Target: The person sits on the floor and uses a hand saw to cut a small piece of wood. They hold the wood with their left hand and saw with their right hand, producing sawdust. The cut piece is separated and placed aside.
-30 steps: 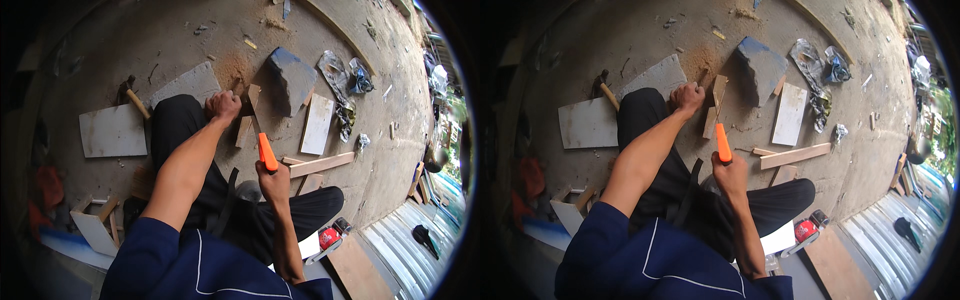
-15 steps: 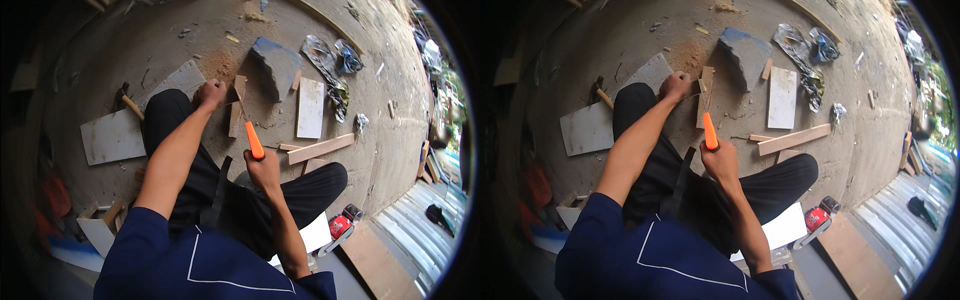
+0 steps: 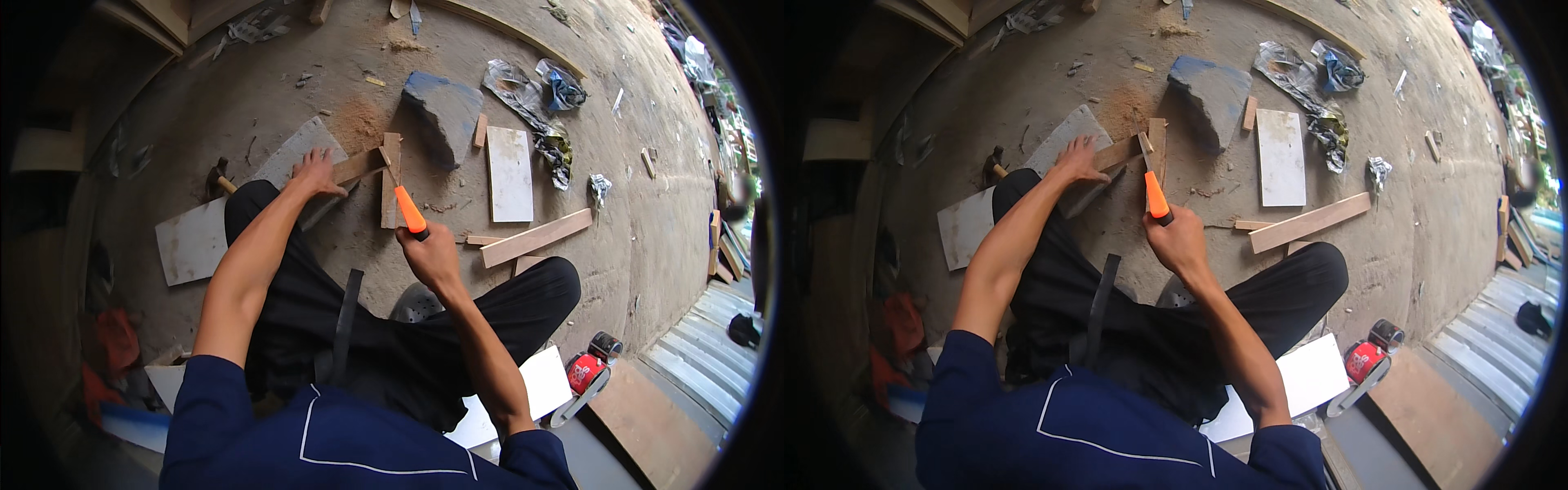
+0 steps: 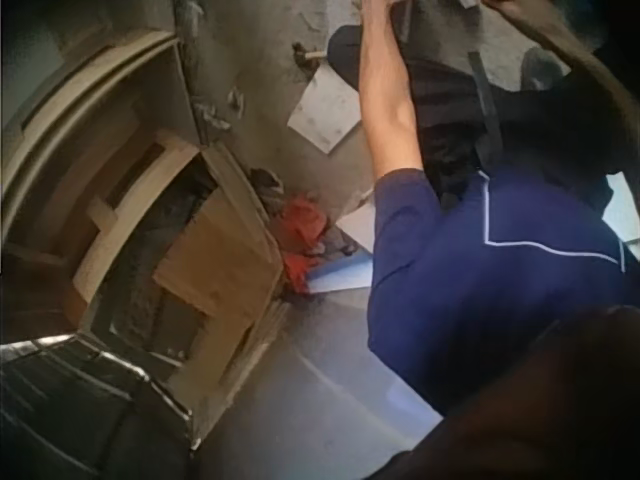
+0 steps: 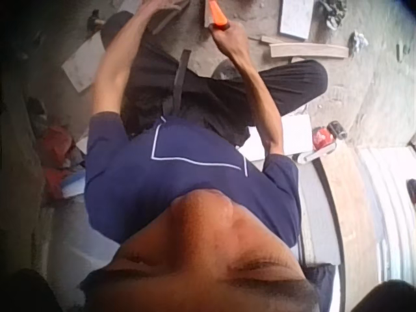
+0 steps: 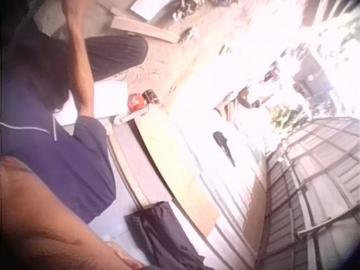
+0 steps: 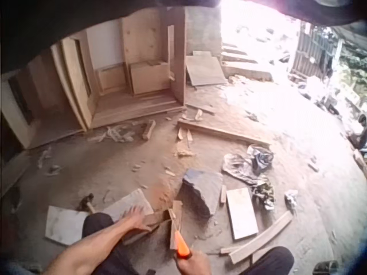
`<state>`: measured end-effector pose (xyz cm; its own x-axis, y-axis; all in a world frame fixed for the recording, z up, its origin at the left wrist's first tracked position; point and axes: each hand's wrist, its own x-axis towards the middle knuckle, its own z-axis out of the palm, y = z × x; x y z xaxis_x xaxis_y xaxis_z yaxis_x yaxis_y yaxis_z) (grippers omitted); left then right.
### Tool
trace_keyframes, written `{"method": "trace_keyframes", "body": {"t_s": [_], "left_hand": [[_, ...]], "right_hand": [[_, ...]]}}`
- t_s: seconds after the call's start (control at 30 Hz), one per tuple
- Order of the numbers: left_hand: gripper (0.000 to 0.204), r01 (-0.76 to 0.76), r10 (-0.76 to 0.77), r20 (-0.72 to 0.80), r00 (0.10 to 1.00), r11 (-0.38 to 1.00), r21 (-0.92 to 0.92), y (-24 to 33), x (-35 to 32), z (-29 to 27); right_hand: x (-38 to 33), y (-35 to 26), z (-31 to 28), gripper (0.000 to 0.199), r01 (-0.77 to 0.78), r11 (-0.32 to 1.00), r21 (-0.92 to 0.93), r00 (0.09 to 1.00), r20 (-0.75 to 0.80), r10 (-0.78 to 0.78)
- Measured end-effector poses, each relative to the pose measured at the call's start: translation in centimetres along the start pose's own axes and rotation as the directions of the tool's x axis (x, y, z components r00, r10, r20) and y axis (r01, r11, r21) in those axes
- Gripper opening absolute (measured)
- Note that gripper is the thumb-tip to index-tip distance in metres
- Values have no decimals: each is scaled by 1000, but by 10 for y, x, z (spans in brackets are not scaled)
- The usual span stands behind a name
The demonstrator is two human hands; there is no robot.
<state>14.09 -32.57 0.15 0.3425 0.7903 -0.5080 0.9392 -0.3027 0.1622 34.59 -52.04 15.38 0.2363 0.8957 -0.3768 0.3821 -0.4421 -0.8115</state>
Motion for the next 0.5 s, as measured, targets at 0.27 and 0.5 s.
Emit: {"method": "trace_keyframes", "body": {"t_s": [0.27,0.5], "left_hand": [[135,144,-154,-86,984,983,-117,-74,53,-30],[147,177,-172,43,984,955,-237,-136,142,-29]], "right_hand": [[71,-40,46,30,109,994,-16,994,-2,-110],[138,-37,58,29,-24,1000,8,993,117,23]]}}
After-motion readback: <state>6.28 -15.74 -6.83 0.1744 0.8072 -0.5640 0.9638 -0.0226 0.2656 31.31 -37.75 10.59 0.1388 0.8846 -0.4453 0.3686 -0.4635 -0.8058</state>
